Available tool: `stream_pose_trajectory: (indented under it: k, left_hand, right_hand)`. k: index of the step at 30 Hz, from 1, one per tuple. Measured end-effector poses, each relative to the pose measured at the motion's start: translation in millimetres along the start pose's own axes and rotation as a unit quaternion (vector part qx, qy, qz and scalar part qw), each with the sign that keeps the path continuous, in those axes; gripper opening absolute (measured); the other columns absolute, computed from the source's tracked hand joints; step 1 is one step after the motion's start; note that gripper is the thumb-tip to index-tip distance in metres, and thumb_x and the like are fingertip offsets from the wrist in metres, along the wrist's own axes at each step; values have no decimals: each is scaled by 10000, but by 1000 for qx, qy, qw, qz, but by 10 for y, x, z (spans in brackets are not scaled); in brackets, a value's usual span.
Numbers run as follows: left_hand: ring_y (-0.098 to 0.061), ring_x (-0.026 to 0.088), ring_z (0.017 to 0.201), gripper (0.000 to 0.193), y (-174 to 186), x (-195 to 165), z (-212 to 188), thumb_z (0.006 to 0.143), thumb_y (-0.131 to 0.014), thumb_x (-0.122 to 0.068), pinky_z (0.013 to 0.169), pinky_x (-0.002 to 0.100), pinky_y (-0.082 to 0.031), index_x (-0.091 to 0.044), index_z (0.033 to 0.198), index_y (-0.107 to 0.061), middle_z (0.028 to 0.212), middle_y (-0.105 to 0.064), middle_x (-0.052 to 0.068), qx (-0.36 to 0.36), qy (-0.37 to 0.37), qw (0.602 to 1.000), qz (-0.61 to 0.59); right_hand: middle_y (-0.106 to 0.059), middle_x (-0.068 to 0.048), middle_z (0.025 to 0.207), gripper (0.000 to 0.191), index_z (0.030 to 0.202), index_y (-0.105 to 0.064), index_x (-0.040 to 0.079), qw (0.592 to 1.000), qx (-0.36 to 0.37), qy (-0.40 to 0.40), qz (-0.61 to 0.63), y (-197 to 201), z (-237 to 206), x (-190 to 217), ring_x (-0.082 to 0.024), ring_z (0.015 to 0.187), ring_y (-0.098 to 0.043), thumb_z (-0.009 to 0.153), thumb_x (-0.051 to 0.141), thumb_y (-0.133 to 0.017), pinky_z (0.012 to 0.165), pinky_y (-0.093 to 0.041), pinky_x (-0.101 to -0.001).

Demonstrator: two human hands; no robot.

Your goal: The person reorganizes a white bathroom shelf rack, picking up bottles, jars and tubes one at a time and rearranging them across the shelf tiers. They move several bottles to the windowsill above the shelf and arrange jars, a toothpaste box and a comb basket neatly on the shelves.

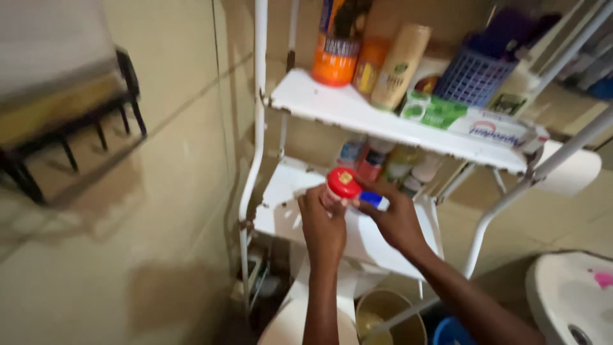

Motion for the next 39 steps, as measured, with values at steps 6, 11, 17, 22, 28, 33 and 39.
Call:
stream_pose_trajectory:
  k: [6,11,17,22,28,33,39]
  left_hand:
    - [-657,269,1011,370,88,-978,-138,859,-771,-169,841,404,-538,-80,1171,-594,1110,-625,91,22,27,997,-63]
    - [-679,281,993,234,-49,-1694,11,940,-624,-70,853,402,-555,-76,1174,-625,1101,-619,110,53,-23,996,-75]
    - [-689,310,1052,230,-544,-2250,340,1003,-546,-26,864,440,-538,-61,1221,-610,1157,-599,140,99,-99,986,-90]
    - [-604,392,1205,296,-967,-2510,760,811,-625,-31,1056,544,-454,-13,1106,-636,1139,-668,185,93,-272,956,58]
    - [-435,503,1427,378,-1461,-2503,1188,855,-617,-142,1135,781,-182,44,1180,-674,1177,-711,229,33,-330,918,218]
    - [-464,508,1380,284,-1717,-2438,1560,863,-600,-136,1137,767,-206,-31,1067,-767,1150,-727,244,45,-340,908,240]
    - [-547,431,1300,290,-1832,-2311,1908,895,-609,-248,1124,761,-277,-77,1051,-783,1197,-721,188,194,-239,887,344]
  right_hand:
    - [-689,-90,1126,592,1362,-680,124,999,-28,1,38,599,-5,578,-205,1063,-681,790,150,-831,936,-545,-336]
    - [-650,-60,1265,608,1385,-629,85,993,-69,33,86,1171,207,1021,-185,1152,-682,795,79,-777,934,-596,-332]
    - [-731,-70,1190,617,1422,-628,95,986,-162,15,47,1696,647,1227,-153,1046,-681,824,30,-765,869,-593,-305]
    - [-713,-63,1177,570,1440,-635,75,972,-202,118,28,1878,1087,1233,-109,994,-619,889,21,-773,840,-553,-264]
    - [-734,-139,1090,539,1358,-677,44,947,-262,137,-125,1988,1602,1017,-184,858,-677,836,24,-810,763,-541,-331]
    - [-759,-161,1083,512,1324,-681,64,958,-234,117,-118,2031,2075,720,-237,922,-746,820,85,-775,794,-565,-363]
    - [-732,-240,1053,389,1207,-762,85,940,-195,142,-242,1967,2383,539,-386,907,-714,820,118,-775,803,-560,-443]
Point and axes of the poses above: each hand's wrist, its own z-axis towards the middle knuckle, its own y-axis out of the back of the hand, x = y × z, the point moved 3 cm from there along z, towards the middle knuckle
